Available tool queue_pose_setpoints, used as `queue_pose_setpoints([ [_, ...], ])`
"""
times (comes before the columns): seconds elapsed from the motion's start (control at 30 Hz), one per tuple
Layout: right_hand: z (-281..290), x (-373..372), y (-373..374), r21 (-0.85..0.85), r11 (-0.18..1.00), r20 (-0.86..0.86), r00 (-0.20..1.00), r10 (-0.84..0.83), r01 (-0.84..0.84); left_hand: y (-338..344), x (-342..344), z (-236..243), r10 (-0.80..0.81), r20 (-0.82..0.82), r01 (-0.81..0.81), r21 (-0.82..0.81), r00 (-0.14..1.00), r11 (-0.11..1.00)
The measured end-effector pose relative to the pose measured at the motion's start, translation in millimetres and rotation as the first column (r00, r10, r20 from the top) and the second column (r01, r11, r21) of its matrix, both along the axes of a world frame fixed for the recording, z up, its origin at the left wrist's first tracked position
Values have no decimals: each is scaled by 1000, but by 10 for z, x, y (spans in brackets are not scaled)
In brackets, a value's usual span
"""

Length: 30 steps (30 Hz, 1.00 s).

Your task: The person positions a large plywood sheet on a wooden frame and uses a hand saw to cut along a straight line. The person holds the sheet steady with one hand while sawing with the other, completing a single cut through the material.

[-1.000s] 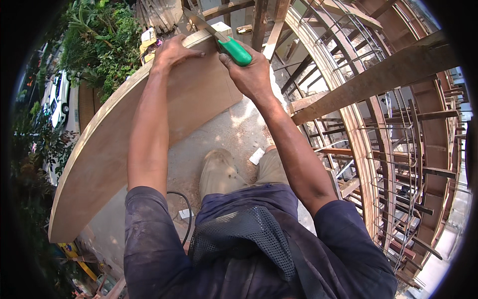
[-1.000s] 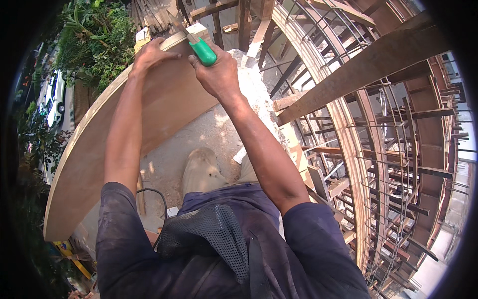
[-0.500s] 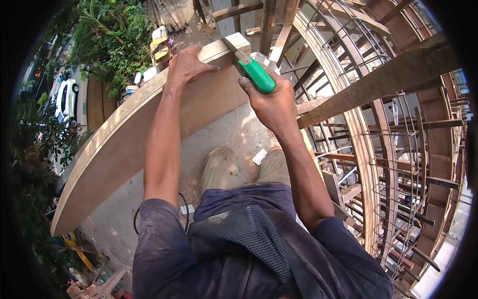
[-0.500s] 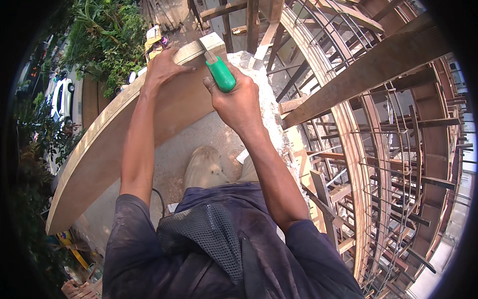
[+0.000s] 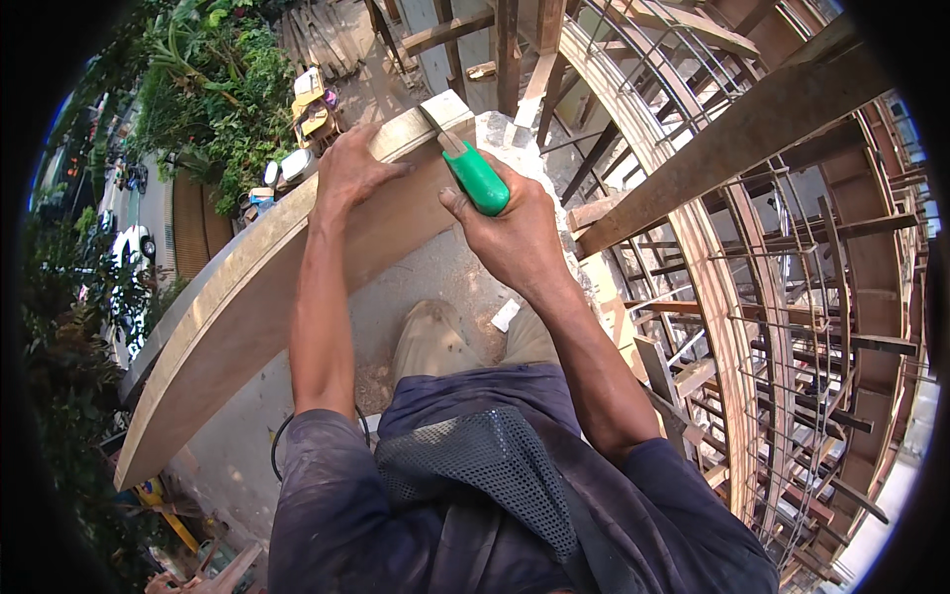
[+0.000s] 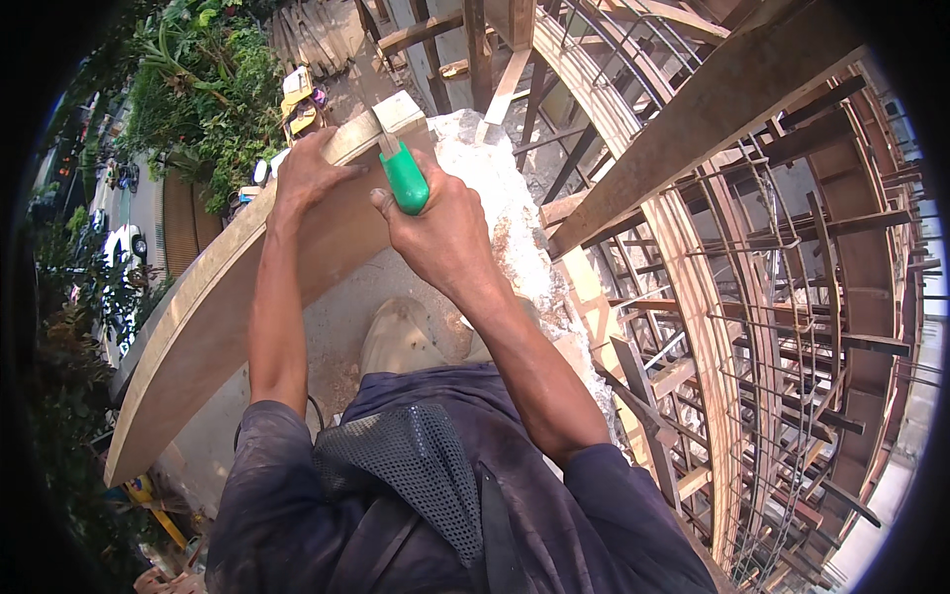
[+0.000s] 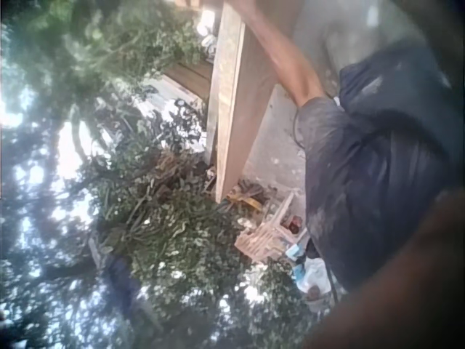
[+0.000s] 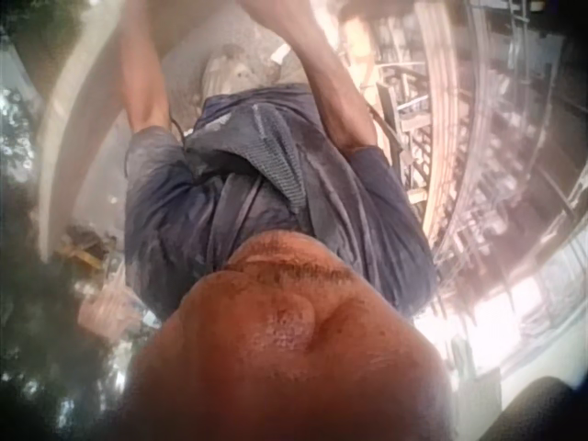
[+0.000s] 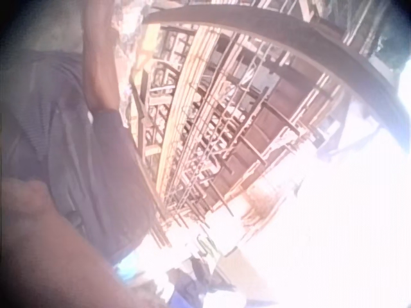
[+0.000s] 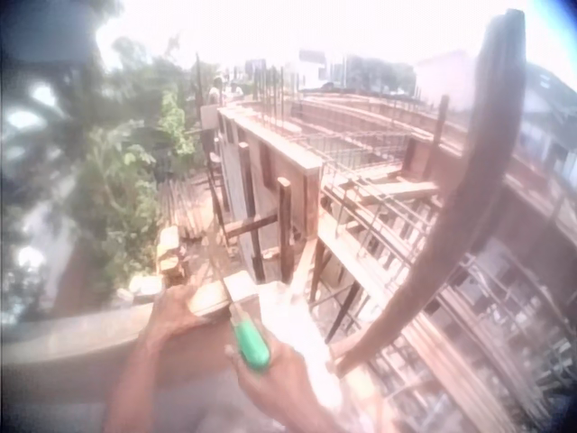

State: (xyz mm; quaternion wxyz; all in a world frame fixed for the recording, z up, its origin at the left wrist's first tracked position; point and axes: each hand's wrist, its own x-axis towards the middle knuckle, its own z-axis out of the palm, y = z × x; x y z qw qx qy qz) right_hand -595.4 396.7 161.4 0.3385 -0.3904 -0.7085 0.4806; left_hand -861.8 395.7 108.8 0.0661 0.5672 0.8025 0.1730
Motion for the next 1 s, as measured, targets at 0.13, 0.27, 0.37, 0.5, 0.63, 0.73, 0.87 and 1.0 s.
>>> queue_pose_setpoints([
  [0.13,-7,198,-70,-21,1000,-36,999,-13,12,-28,232,-1,-1,-6,1,-2,1000,1000],
  [0.27,76,404,-113,-176,984,22,999,32,-28,-139,359,-201,12,-40,-12,2,999,1000],
  [0.37,11,424,-76,-174,984,63,997,42,-30,-125,263,-370,-33,-5,34,32,999,999],
  [0.5,-127,212,90,-139,989,75,995,63,-52,5,10,-403,28,86,-25,-33,996,999],
  [0.63,-138,-123,224,10,999,79,996,40,-41,277,-515,-476,3,105,2,-40,995,999],
  [0.73,-267,-441,329,29,1000,55,998,-2,1,470,-892,-566,-3,144,21,-125,990,992],
  [0.87,-449,-902,293,25,999,63,997,-43,42,527,-1672,-1001,3,60,1,-75,998,997],
  [1.0,-860,-1134,164,64,991,-6,993,-116,116,694,-1756,-982,24,153,11,-222,988,975],
])
